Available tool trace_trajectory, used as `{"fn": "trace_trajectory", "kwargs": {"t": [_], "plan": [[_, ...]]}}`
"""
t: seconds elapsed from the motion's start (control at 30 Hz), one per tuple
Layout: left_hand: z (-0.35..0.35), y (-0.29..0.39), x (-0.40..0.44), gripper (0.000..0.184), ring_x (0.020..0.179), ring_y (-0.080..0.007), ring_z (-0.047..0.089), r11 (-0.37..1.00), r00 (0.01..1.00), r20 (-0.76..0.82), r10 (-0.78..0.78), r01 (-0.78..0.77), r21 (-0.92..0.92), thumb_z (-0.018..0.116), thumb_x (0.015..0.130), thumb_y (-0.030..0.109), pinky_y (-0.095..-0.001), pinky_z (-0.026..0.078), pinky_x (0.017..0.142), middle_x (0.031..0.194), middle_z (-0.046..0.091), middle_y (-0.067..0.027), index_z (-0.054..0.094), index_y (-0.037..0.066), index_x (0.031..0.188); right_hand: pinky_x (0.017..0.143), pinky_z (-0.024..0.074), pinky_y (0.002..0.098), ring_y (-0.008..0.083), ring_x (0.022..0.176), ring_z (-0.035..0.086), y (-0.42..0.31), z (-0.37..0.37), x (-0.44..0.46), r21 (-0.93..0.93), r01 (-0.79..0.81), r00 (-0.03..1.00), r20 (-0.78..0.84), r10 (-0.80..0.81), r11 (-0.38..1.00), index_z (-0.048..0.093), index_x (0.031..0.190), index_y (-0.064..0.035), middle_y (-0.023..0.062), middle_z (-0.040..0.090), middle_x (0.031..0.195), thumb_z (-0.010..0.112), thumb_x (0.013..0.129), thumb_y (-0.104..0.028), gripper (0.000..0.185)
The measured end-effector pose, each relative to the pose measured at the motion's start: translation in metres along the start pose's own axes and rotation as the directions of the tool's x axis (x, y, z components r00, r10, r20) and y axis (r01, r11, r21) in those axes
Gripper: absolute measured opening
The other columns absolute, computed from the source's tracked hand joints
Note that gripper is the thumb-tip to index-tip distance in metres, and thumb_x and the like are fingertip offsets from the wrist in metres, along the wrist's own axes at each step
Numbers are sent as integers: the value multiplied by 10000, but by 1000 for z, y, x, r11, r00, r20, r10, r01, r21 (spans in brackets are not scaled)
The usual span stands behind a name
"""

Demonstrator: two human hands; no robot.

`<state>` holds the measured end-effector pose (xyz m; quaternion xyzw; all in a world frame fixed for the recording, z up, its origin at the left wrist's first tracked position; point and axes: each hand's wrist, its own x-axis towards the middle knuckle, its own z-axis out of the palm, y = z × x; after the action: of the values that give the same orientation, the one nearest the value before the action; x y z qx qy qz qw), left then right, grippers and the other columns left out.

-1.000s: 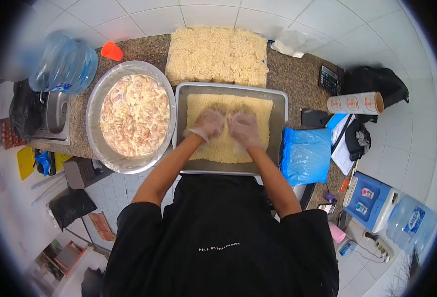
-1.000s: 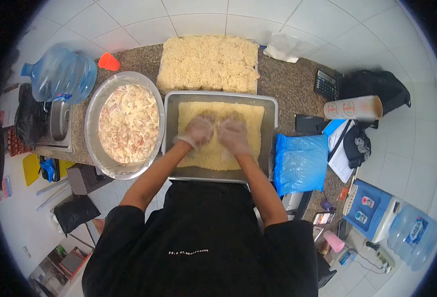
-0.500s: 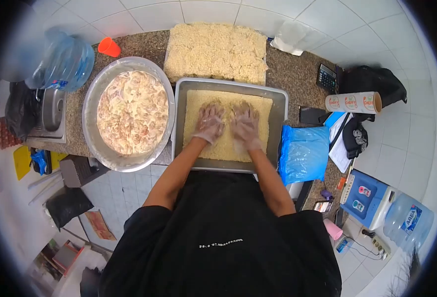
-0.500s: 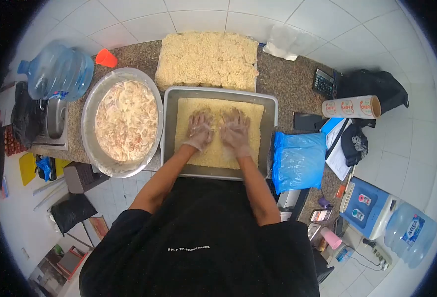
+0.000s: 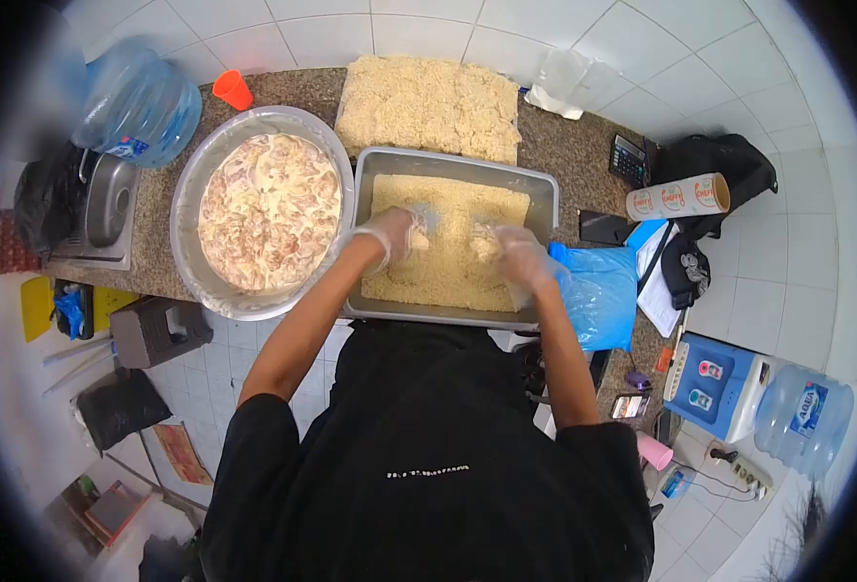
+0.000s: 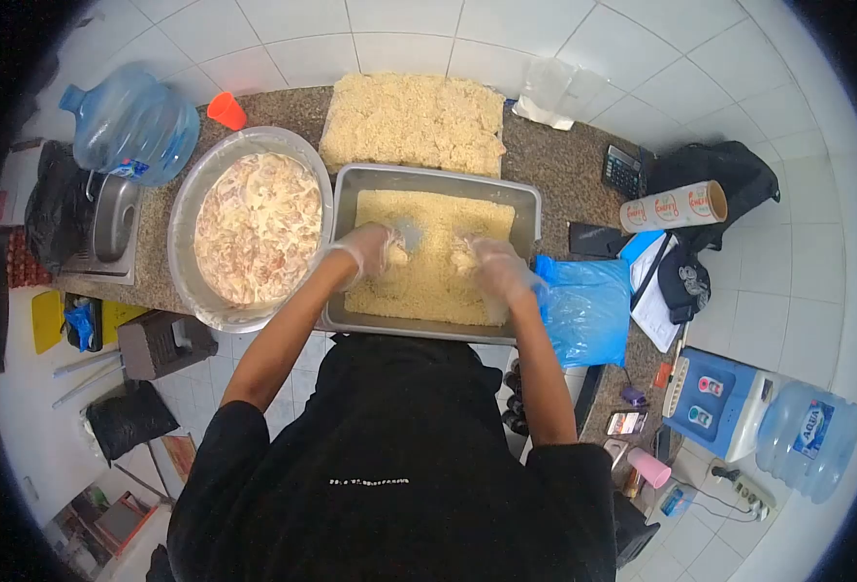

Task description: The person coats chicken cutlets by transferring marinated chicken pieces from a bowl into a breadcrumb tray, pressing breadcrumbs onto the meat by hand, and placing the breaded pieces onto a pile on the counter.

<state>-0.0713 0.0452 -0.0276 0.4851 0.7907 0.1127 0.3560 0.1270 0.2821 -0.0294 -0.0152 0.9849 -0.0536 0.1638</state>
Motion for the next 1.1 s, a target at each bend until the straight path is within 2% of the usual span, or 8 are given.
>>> {"fn": "trace_trajectory", "kwargs": {"t": [0.07, 0.13, 0.27, 0.47, 0.57, 0.77, 0.83, 1.1], "plan": [[-33, 31, -41, 476, 917, -386, 632, 994, 996, -84, 41, -49, -101, 792, 620, 160, -421, 501, 814, 949, 649, -254, 653, 26, 1055, 862, 485, 427, 378, 938, 621, -34, -65, -30, 394, -75, 951, -248, 185, 916, 581, 1225, -62, 205, 663, 974, 645, 786, -169, 456], [-47, 44, -53, 466, 909, -401, 618, 986, 981, -177, 85, -108, -130, 787, 628, 155, -429, 492, 808, 932, 638, -261, 652, 28, 1056, 892, 470, 451, 401, 986, 602, -58, -103, -36, 454, -176, 951, -150, 270, 874, 503, 1303, -52, 226, 647, 1034, 631, 777, -108, 544], [-40, 52, -55, 475, 910, -400, 605, 974, 927, -325, 186, -218, -67, 782, 637, 163, -428, 477, 822, 934, 625, -258, 646, 43, 1077, 926, 467, 439, 402, 1059, 586, -56, -88, -21, 506, -190, 968, -48, 247, 842, 476, 1333, -38, 254, 611, 1138, 596, 772, -62, 574], [-32, 47, -36, 501, 942, -392, 581, 982, 954, -245, 171, -185, -36, 791, 664, 216, -421, 471, 847, 933, 620, -216, 648, 93, 1128, 910, 468, 445, 393, 1034, 590, -53, -88, 1, 476, 136, 933, -357, 50, 869, 495, 1310, -75, 242, 617, 1096, 558, 791, -72, 523], [-68, 45, -42, 510, 940, -384, 575, 980, 933, -340, 116, -163, -111, 804, 667, 247, -413, 474, 849, 928, 613, -202, 654, 99, 1131, 912, 467, 434, 389, 1036, 588, -60, -137, 14, 478, -68, 978, -143, 154, 876, 507, 1289, -75, 237, 603, 1125, 560, 802, -85, 490], [-198, 20, -36, 479, 954, -365, 616, 991, 876, -479, 52, -104, -82, 784, 688, 255, -407, 488, 871, 1017, 643, -209, 648, 49, 1098, 908, 463, 418, 362, 978, 591, -32, -229, 110, 451, 182, 877, -476, 63, 874, 527, 1235, -47, 218, 611, 1063, 569, 846, -141, 402], [-230, 3, -23, 494, 959, -351, 614, 995, 894, -444, 63, -89, -38, 787, 686, 269, -398, 486, 872, 1029, 643, -198, 649, 48, 1106, 908, 461, 398, 346, 944, 595, 6, -197, 176, 633, 440, 834, -551, -28, 637, 553, 1176, -30, 202, 621, 1036, 578, 863, -187, 351], [-310, -90, 65, 582, 1088, -344, 577, 995, 965, -243, -100, 94, -33, 793, 691, 299, -393, 456, 959, 1171, 618, -179, 608, 53, 1185, 898, 447, 374, 290, 997, 555, 38, -271, 324, 242, 222, 972, 16, -233, 944, 547, 1178, 1, 160, 592, 1090, 673, 836, -370, 520]]}}
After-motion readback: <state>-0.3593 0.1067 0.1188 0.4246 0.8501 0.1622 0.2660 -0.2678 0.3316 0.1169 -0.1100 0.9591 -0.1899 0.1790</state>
